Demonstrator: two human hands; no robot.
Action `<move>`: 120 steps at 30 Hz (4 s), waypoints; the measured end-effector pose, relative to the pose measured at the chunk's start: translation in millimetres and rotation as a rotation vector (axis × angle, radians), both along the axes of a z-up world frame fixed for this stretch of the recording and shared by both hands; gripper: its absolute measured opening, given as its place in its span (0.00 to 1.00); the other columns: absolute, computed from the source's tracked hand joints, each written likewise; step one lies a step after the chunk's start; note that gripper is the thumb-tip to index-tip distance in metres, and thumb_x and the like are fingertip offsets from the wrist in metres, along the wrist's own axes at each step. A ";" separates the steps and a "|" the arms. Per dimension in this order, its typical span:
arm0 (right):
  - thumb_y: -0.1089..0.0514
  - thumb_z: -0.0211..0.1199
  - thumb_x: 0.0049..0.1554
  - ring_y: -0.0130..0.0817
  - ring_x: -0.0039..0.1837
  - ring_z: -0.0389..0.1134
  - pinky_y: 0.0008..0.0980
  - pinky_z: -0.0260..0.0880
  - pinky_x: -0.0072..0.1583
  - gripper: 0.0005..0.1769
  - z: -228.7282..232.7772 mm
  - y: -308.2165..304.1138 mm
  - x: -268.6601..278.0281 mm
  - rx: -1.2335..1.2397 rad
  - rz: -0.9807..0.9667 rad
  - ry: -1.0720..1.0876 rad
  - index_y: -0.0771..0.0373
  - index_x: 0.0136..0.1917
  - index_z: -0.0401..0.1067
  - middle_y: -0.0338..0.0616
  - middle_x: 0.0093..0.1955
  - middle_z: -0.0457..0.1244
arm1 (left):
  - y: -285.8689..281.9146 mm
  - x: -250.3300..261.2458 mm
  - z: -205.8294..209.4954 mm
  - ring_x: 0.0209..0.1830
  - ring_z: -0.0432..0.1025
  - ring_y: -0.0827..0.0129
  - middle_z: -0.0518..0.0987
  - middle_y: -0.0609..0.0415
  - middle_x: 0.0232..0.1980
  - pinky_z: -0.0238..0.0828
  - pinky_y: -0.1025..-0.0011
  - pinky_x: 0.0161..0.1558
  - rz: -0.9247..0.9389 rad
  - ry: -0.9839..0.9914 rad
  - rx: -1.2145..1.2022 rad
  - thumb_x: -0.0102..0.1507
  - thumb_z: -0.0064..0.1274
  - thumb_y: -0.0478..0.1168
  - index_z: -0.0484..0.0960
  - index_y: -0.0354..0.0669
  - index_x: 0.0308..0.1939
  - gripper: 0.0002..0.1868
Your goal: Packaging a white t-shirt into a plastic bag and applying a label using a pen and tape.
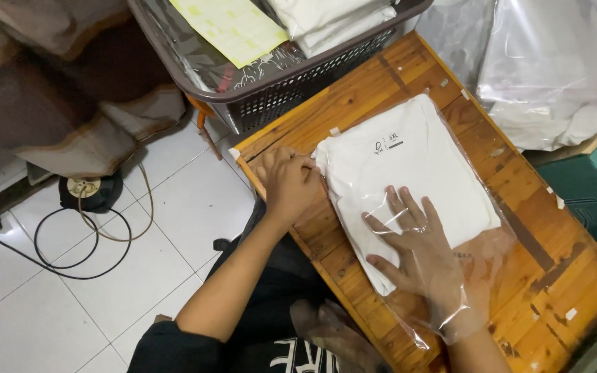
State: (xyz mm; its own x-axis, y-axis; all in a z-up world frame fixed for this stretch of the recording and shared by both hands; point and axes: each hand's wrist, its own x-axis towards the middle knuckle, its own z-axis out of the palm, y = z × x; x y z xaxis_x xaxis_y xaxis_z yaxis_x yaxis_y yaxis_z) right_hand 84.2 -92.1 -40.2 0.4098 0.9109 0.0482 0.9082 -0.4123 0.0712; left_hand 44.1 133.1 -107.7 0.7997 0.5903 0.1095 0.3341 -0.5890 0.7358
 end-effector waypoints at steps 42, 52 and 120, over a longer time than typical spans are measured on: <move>0.27 0.40 0.46 0.49 0.70 0.42 0.60 0.32 0.65 0.32 0.5 -15.0 3.2 0.103 0.069 -0.011 0.35 0.62 0.55 0.42 0.70 0.42 | -57.5 -63.4 53.6 0.37 0.64 0.59 0.68 0.49 0.41 0.58 0.62 0.35 -0.444 -0.629 0.261 0.58 0.42 0.45 0.67 0.43 0.43 0.13; 0.31 0.35 0.50 0.54 0.69 0.35 0.59 0.41 0.58 0.34 -13.7 52.8 -5.3 0.016 -0.490 -0.233 0.44 0.66 0.46 0.49 0.69 0.35 | -93.4 -97.0 21.7 0.41 0.68 0.67 0.72 0.51 0.42 0.61 0.72 0.46 -0.962 -0.712 0.505 0.61 0.39 0.39 0.72 0.43 0.35 0.07; 0.38 0.42 0.51 0.66 0.69 0.30 0.58 0.34 0.64 0.41 -25.4 -35.2 -11.0 0.133 -0.688 0.221 0.65 0.68 0.40 0.71 0.68 0.31 | -101.4 -92.5 16.4 0.58 0.51 0.36 0.57 0.26 0.58 0.47 0.49 0.57 -0.891 -0.167 0.389 0.56 0.37 0.56 0.64 0.39 0.57 0.32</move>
State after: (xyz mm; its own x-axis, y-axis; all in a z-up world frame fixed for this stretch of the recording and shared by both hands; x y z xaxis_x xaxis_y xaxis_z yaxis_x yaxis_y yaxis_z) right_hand 73.2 -127.3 -65.6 0.8999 0.4361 -0.0092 0.4280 -0.8869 -0.1739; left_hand -48.4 31.7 -91.3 0.8909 -0.3222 0.3201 -0.4402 -0.7857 0.4345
